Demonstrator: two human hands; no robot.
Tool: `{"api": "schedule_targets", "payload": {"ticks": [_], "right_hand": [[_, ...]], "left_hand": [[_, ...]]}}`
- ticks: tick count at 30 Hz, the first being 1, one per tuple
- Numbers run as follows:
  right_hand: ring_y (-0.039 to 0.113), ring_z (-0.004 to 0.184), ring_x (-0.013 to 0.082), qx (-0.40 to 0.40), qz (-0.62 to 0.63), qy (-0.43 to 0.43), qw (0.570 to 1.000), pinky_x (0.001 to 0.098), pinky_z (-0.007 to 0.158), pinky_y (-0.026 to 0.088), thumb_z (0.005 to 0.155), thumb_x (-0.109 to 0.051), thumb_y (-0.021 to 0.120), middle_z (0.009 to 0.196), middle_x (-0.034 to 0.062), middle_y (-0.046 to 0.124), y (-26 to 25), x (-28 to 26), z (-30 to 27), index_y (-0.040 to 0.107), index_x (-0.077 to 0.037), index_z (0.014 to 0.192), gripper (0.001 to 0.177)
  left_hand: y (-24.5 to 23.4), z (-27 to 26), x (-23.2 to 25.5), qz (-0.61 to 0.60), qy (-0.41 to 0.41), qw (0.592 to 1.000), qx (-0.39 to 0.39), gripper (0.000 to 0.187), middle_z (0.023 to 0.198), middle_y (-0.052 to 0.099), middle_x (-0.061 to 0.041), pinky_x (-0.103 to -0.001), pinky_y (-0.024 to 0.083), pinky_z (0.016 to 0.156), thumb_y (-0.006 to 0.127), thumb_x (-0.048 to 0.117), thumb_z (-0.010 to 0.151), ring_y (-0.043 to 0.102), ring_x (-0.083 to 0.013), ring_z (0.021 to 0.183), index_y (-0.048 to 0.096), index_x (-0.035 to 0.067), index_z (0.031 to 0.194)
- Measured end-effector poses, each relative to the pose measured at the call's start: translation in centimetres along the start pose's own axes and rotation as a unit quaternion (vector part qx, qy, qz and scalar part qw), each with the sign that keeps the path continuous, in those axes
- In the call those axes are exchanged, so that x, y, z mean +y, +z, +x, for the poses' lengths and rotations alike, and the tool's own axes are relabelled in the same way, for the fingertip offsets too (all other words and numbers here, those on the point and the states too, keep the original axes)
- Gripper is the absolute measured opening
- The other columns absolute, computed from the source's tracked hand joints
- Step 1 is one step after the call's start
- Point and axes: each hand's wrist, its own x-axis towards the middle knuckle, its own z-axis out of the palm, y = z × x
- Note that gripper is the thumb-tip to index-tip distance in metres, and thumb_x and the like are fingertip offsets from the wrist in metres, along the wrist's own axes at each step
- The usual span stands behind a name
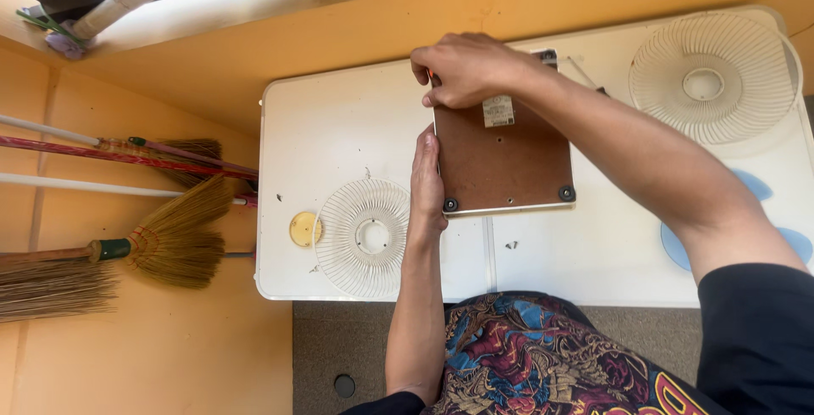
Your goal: The person uses a screwdriver to remove screws from the back of an electric fan's base and detaches the rear grille. The person then reattaches the base cover and continues to remove screws from the rear grille.
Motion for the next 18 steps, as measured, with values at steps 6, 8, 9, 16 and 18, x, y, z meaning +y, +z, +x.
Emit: {"api": "schedule_targets", "payload": {"ticks": [6, 8, 9, 16, 18], "right_hand": [[0.071, 0.097, 0.0298, -0.01, -0.031, 0.009, 0.999, 0.0469, 0.081, 0.054, 0.087, -0.028, 0.078, 0.099, 0.0106, 0.076, -0.9, -0.5, 0.6, 0.077, -0.008, 0.096, 0.022], [0.072, 0.097, 0.0295, -0.004, -0.034, 0.012, 0.999, 0.0465, 0.082, 0.055, 0.089, -0.027, 0.076, 0.099, 0.011, 0.076, -1.9, -1.0, 0.5, 0.078, -0.009, 0.097, 0.02], [0.071, 0.097, 0.0301, -0.012, -0.041, 0.016, 0.999, 0.0469, 0.082, 0.054, 0.089, -0.028, 0.076, 0.097, 0.0113, 0.076, -2.5, -1.2, 0.5, 0.077, -0.009, 0.098, 0.021], [0.07, 0.09, 0.0315, -0.053, -0.063, 0.019, 0.996, 0.0467, 0.076, 0.053, 0.092, -0.036, 0.075, 0.09, 0.0122, 0.074, -5.9, -2.0, 0.3, 0.075, -0.01, 0.101, 0.028], [0.071, 0.087, 0.0286, -0.039, -0.023, -0.005, 0.999, 0.0446, 0.073, 0.053, 0.092, -0.035, 0.073, 0.09, 0.0105, 0.075, -6.4, -1.1, 0.0, 0.073, -0.008, 0.102, 0.029]], "left_hand": [[-0.2, 0.7, -0.1, -0.048, -0.017, 0.999, -0.011, 0.064, 0.148, 0.052, -0.019, -0.037, 0.044, 0.112, 0.026, 0.05, 0.107, 0.051, -0.0251, 0.138, 0.036, 0.006, 0.154], [-0.5, 0.9, 0.0, -0.042, 0.007, 0.999, -0.018, 0.068, 0.149, 0.05, -0.018, -0.038, 0.045, 0.112, 0.028, 0.052, 0.107, 0.049, -0.0252, 0.139, 0.036, 0.003, 0.153], [-0.6, 0.9, -0.1, -0.038, 0.019, 0.999, -0.021, 0.069, 0.15, 0.049, -0.018, -0.038, 0.046, 0.112, 0.03, 0.053, 0.107, 0.048, -0.0253, 0.14, 0.036, 0.002, 0.153], [-1.1, 0.7, 0.2, 0.008, -0.039, 0.999, 0.002, 0.06, 0.125, 0.063, -0.019, -0.039, 0.059, 0.088, 0.048, 0.035, 0.099, 0.065, -0.0274, 0.115, 0.037, 0.009, 0.152], [-1.3, 0.8, 0.0, 0.034, -0.038, 0.999, 0.012, 0.058, 0.12, 0.066, -0.019, -0.036, 0.059, 0.086, 0.052, 0.026, 0.099, 0.068, -0.0257, 0.109, 0.038, 0.01, 0.153]]}}
